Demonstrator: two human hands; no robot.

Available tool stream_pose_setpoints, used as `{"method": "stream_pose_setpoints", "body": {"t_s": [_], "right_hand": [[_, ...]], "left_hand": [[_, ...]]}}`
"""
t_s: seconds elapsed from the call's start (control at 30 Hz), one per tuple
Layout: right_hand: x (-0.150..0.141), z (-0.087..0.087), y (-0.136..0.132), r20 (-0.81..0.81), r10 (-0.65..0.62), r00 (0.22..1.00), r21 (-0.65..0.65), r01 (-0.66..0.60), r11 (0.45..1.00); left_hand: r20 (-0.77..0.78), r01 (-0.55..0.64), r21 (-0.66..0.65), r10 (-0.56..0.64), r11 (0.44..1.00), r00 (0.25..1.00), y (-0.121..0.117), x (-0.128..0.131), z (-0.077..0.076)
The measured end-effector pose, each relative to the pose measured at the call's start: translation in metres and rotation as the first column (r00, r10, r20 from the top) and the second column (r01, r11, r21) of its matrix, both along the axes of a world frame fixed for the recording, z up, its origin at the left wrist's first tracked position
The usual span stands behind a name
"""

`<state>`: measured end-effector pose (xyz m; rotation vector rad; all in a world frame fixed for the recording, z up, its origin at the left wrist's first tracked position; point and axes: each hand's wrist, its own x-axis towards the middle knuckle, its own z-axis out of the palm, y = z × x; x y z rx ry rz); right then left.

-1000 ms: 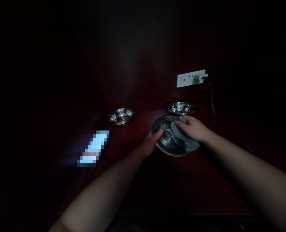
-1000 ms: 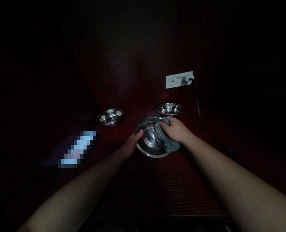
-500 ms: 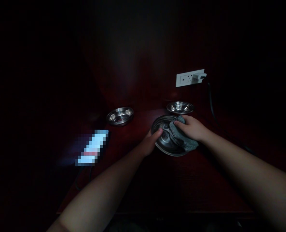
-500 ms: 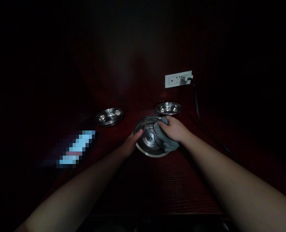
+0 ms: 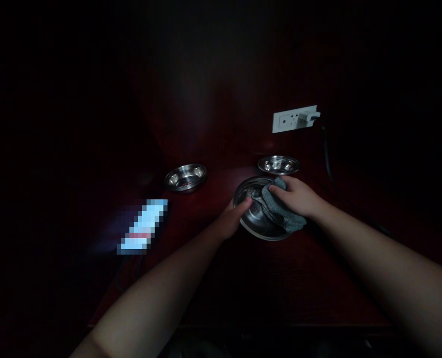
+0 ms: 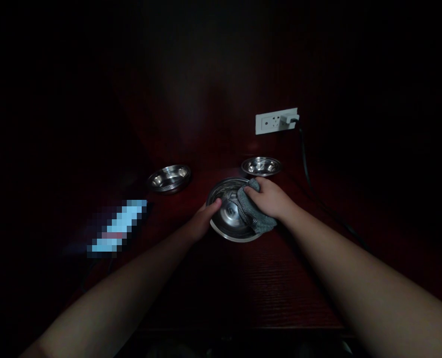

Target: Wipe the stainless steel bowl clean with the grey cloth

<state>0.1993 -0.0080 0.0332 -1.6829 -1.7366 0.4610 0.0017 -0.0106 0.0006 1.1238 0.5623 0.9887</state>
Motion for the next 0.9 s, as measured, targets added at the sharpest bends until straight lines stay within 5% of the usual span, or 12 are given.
{"method": "stream_pose_setpoints", "body": {"t_s": [0.9], "right_hand": [[0.0011, 0.0005, -0.001, -0.084, 0.054, 0.995, 0.077, -0.047, 0.996]], "left_hand": [[0.019, 0.028, -0.007, -0.028, 1.0, 0.999, -0.0007, -0.0006, 0.0017]]}}
